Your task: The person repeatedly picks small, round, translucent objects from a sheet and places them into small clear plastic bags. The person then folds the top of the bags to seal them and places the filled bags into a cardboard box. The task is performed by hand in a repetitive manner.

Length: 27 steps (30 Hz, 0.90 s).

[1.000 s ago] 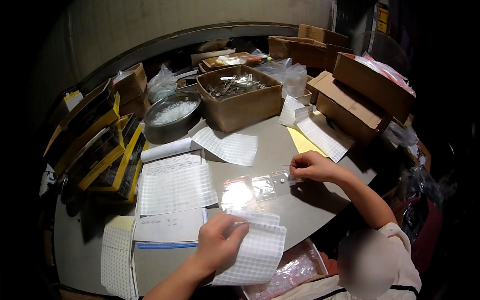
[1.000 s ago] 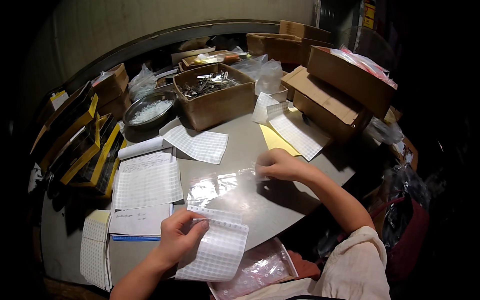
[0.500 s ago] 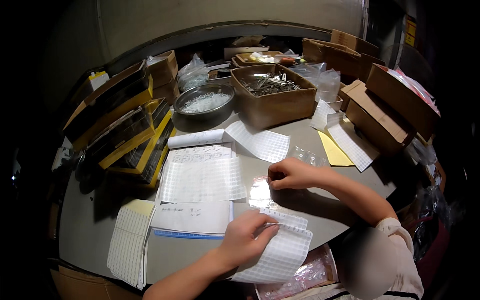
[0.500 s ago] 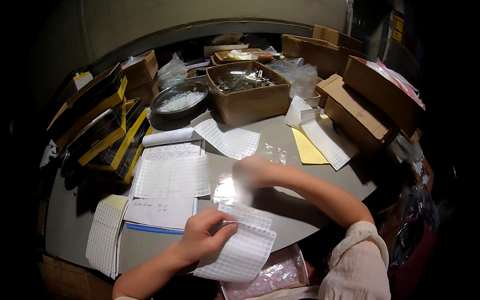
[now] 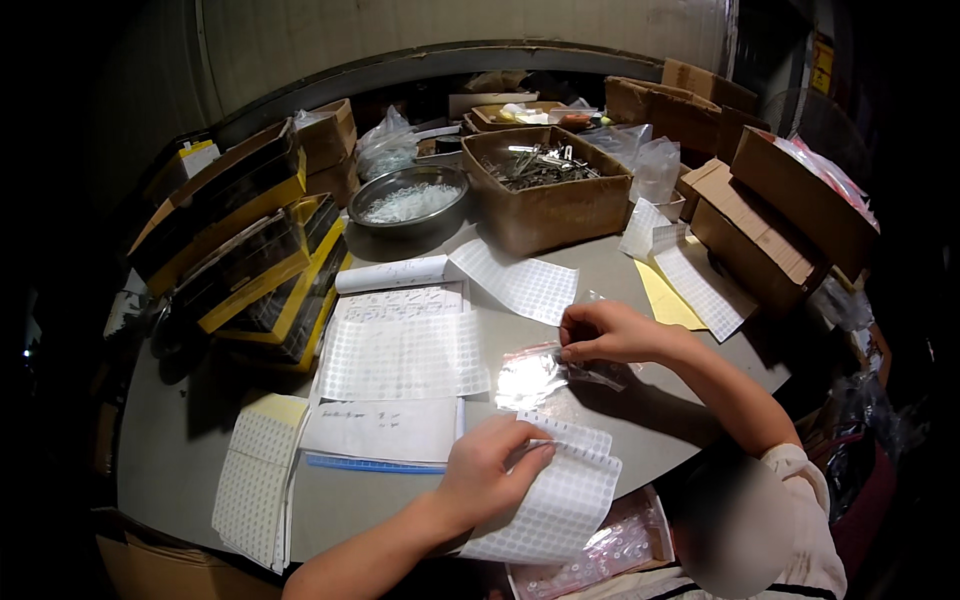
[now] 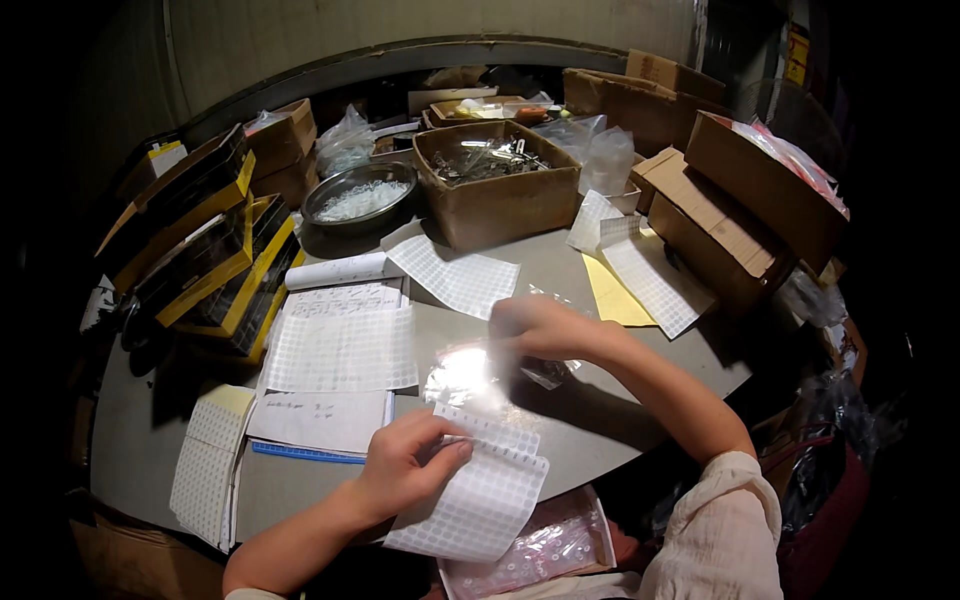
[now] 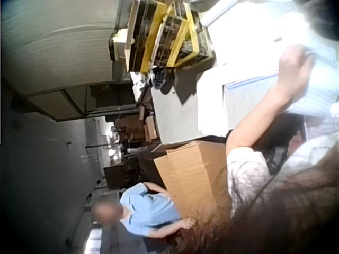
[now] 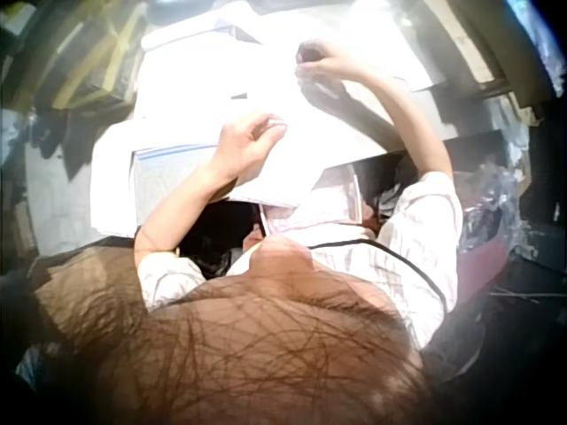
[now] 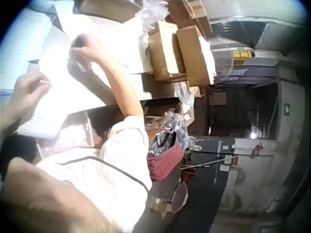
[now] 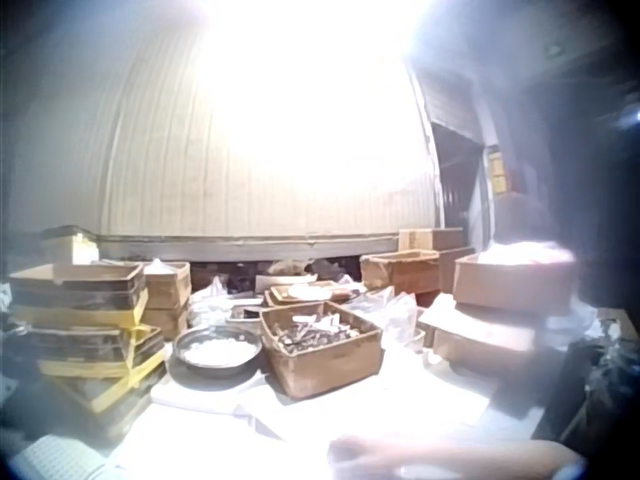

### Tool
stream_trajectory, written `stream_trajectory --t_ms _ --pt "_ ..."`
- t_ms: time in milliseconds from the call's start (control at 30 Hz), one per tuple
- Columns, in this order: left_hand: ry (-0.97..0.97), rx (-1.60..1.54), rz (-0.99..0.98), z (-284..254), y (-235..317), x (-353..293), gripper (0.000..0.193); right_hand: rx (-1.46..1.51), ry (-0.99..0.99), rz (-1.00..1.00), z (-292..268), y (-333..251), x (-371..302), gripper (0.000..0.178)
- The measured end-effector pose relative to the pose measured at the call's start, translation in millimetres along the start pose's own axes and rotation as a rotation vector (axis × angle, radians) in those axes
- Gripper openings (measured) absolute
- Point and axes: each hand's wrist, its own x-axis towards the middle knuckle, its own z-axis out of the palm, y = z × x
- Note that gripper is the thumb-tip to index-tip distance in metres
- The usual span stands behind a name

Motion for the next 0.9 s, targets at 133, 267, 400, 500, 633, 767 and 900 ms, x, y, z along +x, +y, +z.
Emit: stream_trajectory --t_ms 133,267,400,500,633,767,900 --pt "0.028 -0.028 0.01 -2 -2 -5 0.012 0.035 -0.026 -0.076 17 -21 18 0.025" --pt "0.052 -0.07 0.019 2 0 -2 0.011 -0.1 0.011 -0.094 29 -9 26 0.025" --pt "0.026 -0.068 -0.025 3 2 3 0.012 -0.017 0.047 -0.046 25 -14 27 0.024" --pt "0.021 -0.049 -0.027 2 -1 4 0.013 0.13 0.0 -0.008 19 -5 33 0.021" --pt "0.083 -0.005 0.121 -5 -9 -4 0.012 0.222 -0.131 -0.049 29 -9 43 0.02" --pt "0.158 -0.039 0.239 14 -16 -10 0.016 0.371 -0.067 0.05 35 1 24 0.016" --pt "0.128 -0.039 0.395 44 -46 16 0.015 0.607 0.035 0.02 43 27 12 0.022"
